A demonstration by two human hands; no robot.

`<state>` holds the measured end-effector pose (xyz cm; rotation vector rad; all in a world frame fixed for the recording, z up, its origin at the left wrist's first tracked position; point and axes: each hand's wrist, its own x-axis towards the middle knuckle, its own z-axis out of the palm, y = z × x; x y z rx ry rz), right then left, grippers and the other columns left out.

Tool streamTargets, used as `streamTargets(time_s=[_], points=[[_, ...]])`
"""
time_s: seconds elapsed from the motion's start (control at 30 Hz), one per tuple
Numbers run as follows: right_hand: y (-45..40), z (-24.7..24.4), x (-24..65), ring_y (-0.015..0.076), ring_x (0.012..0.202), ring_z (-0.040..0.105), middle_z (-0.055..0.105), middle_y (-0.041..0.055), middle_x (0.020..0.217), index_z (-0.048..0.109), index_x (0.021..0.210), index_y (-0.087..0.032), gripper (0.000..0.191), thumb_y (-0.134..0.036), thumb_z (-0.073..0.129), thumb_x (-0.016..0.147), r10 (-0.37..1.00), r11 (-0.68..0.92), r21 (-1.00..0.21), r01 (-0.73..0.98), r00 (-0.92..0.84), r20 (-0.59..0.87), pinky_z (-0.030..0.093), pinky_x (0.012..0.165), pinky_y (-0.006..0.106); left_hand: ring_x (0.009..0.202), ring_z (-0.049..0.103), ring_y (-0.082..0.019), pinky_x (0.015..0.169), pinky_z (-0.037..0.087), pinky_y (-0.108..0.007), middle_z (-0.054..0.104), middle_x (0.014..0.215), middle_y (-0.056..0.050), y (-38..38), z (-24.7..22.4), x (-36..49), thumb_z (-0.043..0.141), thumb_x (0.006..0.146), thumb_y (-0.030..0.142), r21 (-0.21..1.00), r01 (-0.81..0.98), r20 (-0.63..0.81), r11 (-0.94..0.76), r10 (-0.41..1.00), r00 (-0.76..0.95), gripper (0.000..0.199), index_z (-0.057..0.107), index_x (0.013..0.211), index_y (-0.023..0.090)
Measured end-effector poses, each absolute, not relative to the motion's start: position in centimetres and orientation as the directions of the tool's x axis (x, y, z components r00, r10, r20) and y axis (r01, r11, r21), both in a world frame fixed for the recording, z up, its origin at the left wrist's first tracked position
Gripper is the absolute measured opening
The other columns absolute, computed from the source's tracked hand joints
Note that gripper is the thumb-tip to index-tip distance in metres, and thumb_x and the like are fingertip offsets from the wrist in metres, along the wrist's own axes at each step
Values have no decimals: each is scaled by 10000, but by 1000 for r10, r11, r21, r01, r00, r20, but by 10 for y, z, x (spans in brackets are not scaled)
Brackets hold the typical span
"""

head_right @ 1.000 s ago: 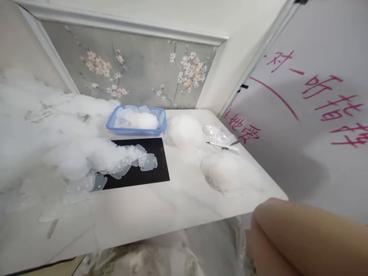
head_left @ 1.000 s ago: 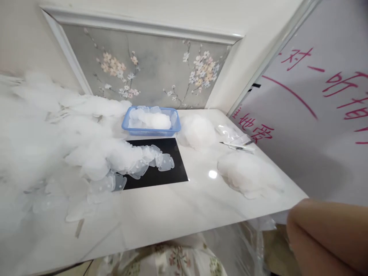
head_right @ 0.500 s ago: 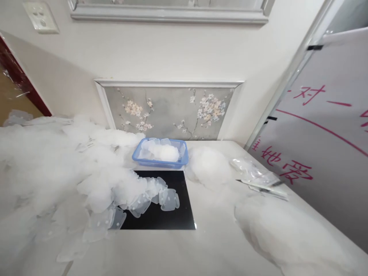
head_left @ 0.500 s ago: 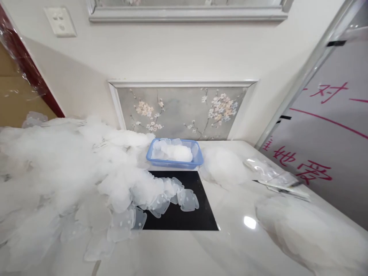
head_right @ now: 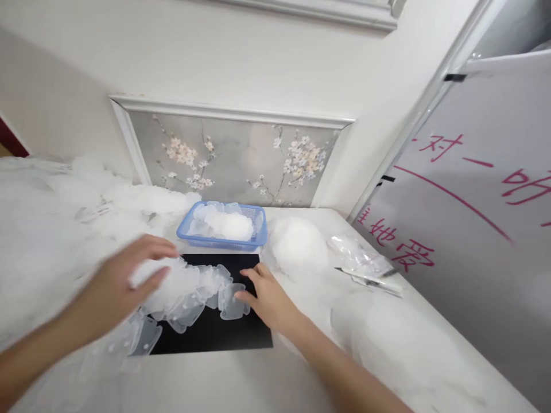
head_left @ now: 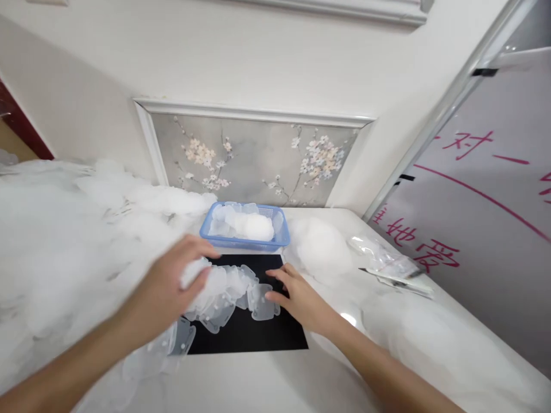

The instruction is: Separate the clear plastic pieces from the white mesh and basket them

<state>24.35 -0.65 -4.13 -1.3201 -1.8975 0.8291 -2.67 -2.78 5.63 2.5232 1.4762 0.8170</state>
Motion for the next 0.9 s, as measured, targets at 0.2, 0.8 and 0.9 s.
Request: streamTargets(time_s=[0.2,0.8,0.9], points=[[-7,-61,241,247,908,564,544,34,972,622,823,-243,295,-155,846,651,963,200,-820,537,-260,65,500,785,398,1267,578,-271,1033,494,-451,564,1407,-120,1,-15,3,514,959,232,344,733,118,-586,802,586,331,584,1283,232],[-15,-58,239,156,834,625,692,22,1114,518,1250,-285,497,-286,728,799,905,-343,-879,-331,-367,-215,445,752,302,1256,582,-330,1071,398,-515,614,1428,-56,20,-30,-28,729,826,377,142,755,25,-640,765,644,489,604,1297,333],[-15,-56,239,167,861,631,690,27,1139,549,1206,-273,444,-259,721,797,901,-333,-873,-355,-393,-184,456,785,323,1205,611,-334,1026,434,-519,643,1386,-69,19,-24,-24,698,844,322,168,765,7,-622,777,630,377,652,1218,304]])
